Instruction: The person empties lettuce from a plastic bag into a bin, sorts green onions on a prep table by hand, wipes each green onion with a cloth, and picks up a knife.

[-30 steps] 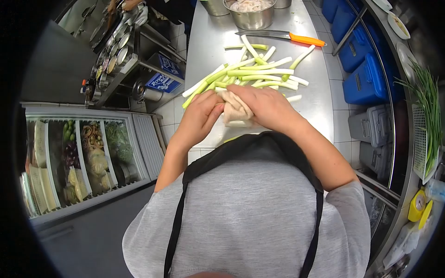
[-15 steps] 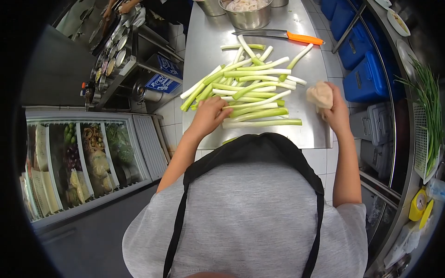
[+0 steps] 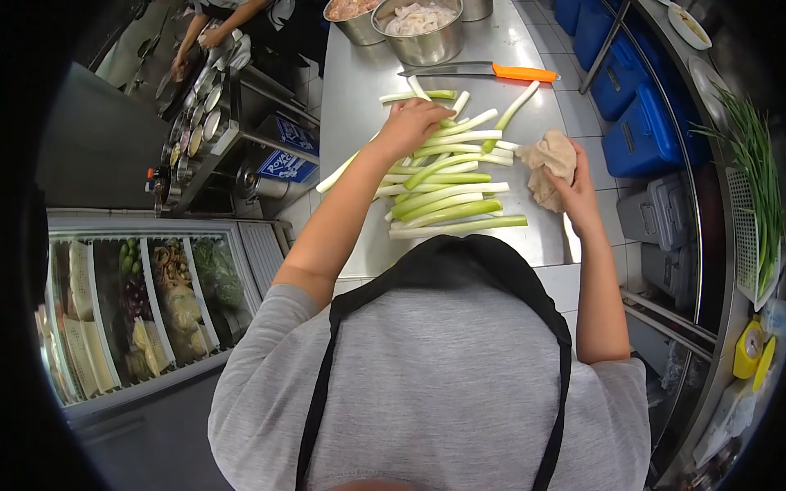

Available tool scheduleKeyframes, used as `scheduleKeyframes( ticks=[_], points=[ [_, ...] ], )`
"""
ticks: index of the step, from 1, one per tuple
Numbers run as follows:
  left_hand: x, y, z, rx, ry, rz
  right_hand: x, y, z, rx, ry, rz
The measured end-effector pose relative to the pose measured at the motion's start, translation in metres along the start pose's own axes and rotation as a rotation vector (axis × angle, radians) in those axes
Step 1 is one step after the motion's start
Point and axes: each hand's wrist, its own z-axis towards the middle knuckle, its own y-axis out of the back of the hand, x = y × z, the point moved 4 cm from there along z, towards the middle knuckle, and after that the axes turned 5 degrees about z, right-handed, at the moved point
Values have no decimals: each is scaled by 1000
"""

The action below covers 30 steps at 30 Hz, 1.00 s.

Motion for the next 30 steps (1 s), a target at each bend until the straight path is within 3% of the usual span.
scheduleKeyframes(
  ticks=[3, 6, 7, 9, 11, 13, 14, 16, 20, 23, 25, 27, 29, 30],
  points=[
    [5, 0, 8, 114, -69, 5, -3, 0, -2, 1, -4, 12],
    [20, 15, 9, 136, 21, -437, 2, -5, 0, -6, 16, 36],
    [24, 23, 6, 138, 23, -434, 7, -10, 0, -6, 31, 49],
    [34, 51, 1, 1, 44, -591, 17, -20, 4, 19, 58, 72],
    [42, 79, -3, -6, 80, -582, 29, -34, 10, 51, 89, 93],
    [40, 109, -6, -81, 114, -678, 48, -52, 15, 131, 319, 42],
    [34, 121, -6, -85, 118, -676, 57, -61, 18, 136, 320, 42],
    [17, 145, -6, -155, 69, -858, 84, -88, 22, 247, 495, 61],
    [-33, 163, 0, -177, -60, -886, 105, -132, 33, 341, 518, 90],
    [-53, 161, -4, -337, -59, -818, 97, -149, 35, 404, 461, 87],
    [-57, 148, -19, -459, -76, -712, 86, -149, 39, 331, 308, 408],
    [-54, 123, -42, -583, 284, -561, 85, -147, 39, 233, 284, 503],
    [-54, 87, -51, -482, 241, -661, 80, -141, 38, 134, 153, 638],
    [-62, 71, -57, -218, 353, -981, 72, -142, 38, 153, 95, 620]
  ],
)
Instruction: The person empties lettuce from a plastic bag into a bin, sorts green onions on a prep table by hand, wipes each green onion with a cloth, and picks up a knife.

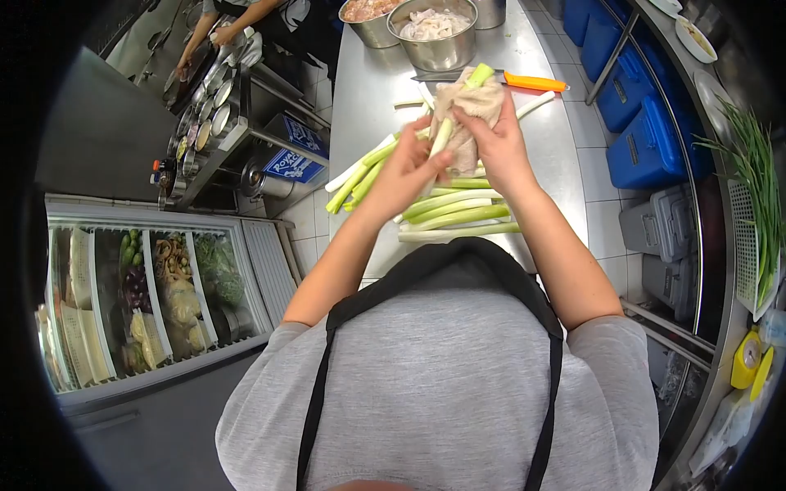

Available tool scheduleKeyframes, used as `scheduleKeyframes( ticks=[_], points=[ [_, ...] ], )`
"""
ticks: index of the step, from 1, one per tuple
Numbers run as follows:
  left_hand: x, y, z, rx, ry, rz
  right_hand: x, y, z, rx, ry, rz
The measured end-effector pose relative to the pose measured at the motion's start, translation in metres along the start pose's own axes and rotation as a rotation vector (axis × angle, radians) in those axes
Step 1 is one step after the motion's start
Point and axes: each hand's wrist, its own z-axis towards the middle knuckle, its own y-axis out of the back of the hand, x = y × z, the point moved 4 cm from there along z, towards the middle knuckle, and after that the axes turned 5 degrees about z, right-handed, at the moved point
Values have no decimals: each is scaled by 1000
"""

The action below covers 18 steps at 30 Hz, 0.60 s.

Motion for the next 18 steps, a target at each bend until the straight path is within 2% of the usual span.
scheduleKeyframes(
  ticks=[1, 3, 4, 8, 9, 10, 11, 13, 14, 18],
  points=[
    [9, -12, -10, 212, 255, -247, -5, 3, -3, 2, -6, -1],
    [18, -4, -15, 134, 243, -133, -7, 7, -6, -28, 113, -135],
    [21, 2, -17, 64, 234, -18, -6, 17, -7, -80, 103, -140],
    [29, 17, -28, 4, 251, 17, 6, 65, -14, -90, 111, -275],
    [28, 17, -30, 4, 253, 15, 5, 70, -16, 84, 75, -660],
    [22, 17, -32, 2, 189, 162, 2, 72, -20, 262, 36, -1042],
    [15, 16, -33, 3, 120, 308, 8, 64, -26, 255, 36, -1046],
    [7, 14, -33, 10, 114, 399, 37, 20, -39, 269, 370, -1250],
    [3, 14, -34, 12, 114, 495, 46, 7, -40, 243, 489, -1162],
    [-14, 15, -37, 51, 65, 514, 55, 0, -33, 332, 552, -1224]
  ],
)
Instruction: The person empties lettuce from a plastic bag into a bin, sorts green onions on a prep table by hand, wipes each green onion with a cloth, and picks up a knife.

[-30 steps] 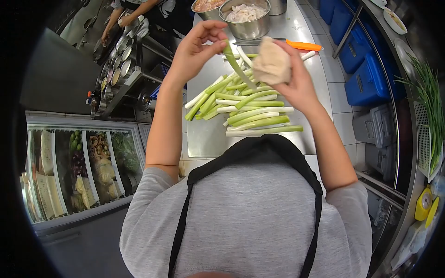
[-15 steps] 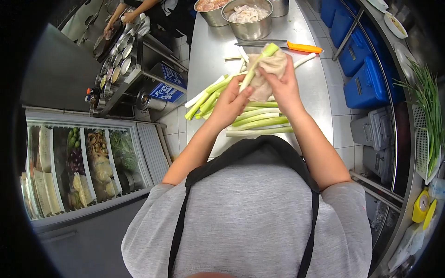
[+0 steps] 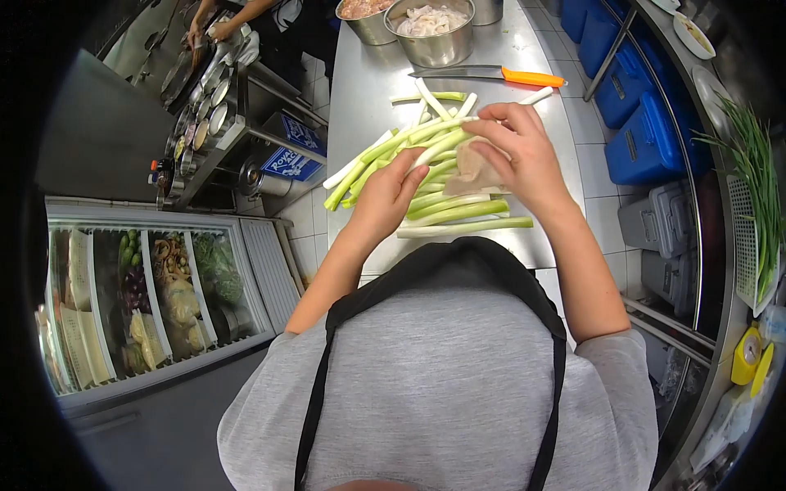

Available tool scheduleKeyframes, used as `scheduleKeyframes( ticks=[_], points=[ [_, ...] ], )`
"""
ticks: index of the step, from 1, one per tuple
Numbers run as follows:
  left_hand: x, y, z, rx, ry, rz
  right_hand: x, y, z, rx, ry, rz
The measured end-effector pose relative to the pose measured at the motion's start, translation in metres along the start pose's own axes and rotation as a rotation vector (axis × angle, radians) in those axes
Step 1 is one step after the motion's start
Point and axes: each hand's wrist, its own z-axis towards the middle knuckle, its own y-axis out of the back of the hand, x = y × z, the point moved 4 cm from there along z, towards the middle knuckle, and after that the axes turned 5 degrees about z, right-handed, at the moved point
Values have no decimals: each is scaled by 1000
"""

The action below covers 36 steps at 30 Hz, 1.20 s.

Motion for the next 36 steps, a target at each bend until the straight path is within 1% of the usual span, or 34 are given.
scheduleKeyframes(
  ticks=[2, 3, 5, 6, 8, 9, 11, 12, 14, 15, 17, 18, 20, 21, 23, 26, 30, 33, 35, 36],
  points=[
    [-4, 3, -4, 104, -13, -75, -4, 5, 0, 41, 69, -75],
    [-6, 5, -5, 101, -12, -77, -3, 6, 0, 43, 72, -75],
    [-6, 4, -9, 206, 62, -179, 3, 8, -2, 13, 162, -61],
    [-4, 1, -9, 208, 60, -179, 3, 8, -2, 12, 162, -63],
    [5, -11, -10, 220, 89, -359, -1, 8, -6, -34, 130, -130],
    [6, -15, -10, 222, 86, -358, -4, 7, -8, -37, 129, -133],
    [10, -23, -9, 294, 113, -386, -14, 8, -12, -137, 95, -139],
    [13, -25, -8, 293, 113, -386, -19, 9, -16, -137, 96, -138],
    [18, -28, -9, 267, 126, -393, -38, 23, -28, -265, -64, -106],
    [19, -27, -9, 264, 127, -393, -46, 32, -34, -287, -115, -114],
    [23, -28, -12, 344, 216, -535, -55, 44, -43, -255, -265, -156],
    [23, -29, -11, 349, 214, -535, -51, 44, -44, -258, -269, -160],
    [21, -34, -10, 371, 193, -603, -30, 38, -40, -235, -157, -26],
    [16, -34, -9, 380, 190, -603, -23, 32, -36, -239, -163, -31],
    [2, -32, -9, 426, 208, -655, -7, 18, -27, -160, 9, -11],
    [-4, -32, -12, 486, 257, -716, -14, 9, -27, -138, 12, -37],
    [-6, -38, -16, 496, 300, -814, -18, 3, -30, -103, 35, -97],
    [-6, -49, -15, 496, 308, -879, -18, -5, -28, -161, -17, -85],
    [-4, -51, -8, 393, 357, -1034, -9, -17, -31, -69, 34, -32],
    [-4, -54, -5, 389, 358, -1034, -2, -25, -32, -16, 44, 29]
  ],
)
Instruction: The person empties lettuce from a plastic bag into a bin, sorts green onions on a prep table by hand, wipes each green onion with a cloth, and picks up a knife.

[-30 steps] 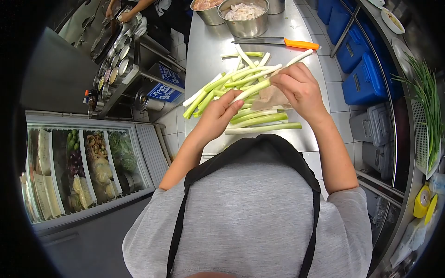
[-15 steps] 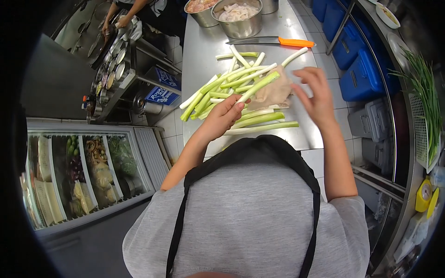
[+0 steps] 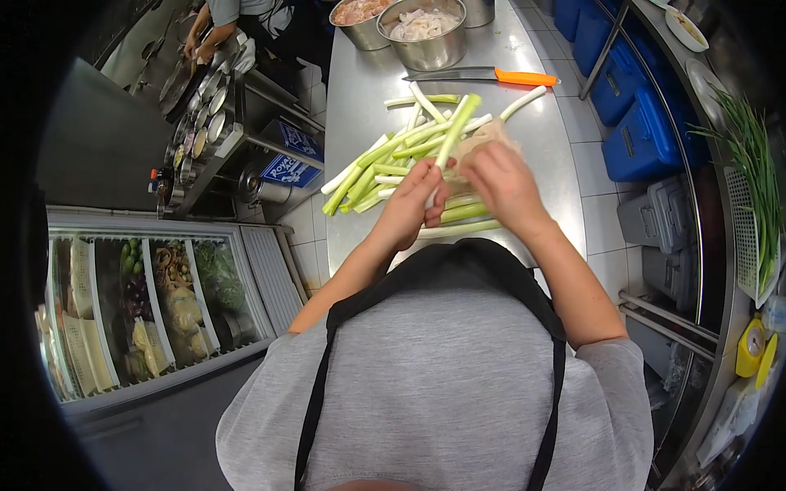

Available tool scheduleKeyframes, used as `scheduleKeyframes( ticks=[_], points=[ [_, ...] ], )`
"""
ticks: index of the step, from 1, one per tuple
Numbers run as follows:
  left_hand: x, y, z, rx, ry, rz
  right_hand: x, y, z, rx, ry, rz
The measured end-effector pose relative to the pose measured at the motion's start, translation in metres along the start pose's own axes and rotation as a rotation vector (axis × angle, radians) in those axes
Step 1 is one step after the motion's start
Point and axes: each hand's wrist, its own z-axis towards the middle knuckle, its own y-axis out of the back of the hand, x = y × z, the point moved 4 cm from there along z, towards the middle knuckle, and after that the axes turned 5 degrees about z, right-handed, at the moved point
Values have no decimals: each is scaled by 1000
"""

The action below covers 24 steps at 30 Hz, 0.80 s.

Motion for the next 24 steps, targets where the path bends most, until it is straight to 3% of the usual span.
scheduleKeyframes(
  ticks=[2, 8, 14, 15, 16, 17, 19, 21, 24],
  points=[
    [-2, 8, 11, -154, -33, -260, 9, -12, -2, 77, 19, 50],
    [-3, 54, 25, -402, -159, -456, 14, -9, -10, 258, 0, 170],
    [-11, 127, -5, -684, -265, -474, -68, 91, -45, -67, -374, -200],
    [-11, 134, -12, -662, -274, -484, -94, 108, -66, -206, -551, -183],
    [-10, 137, -17, -640, -284, -495, -103, 124, -78, -140, -643, -414],
    [-7, 137, -19, -641, -285, -497, -128, 135, -99, -59, -886, -545],
    [-3, 131, -20, -490, -231, -424, -134, 127, -106, 126, -862, -667],
    [0, 110, -13, -492, -185, -395, -115, 96, -77, 67, -577, -404],
    [7, 75, 2, -354, -76, -330, -61, 22, -34, 242, -379, -194]
  ],
)
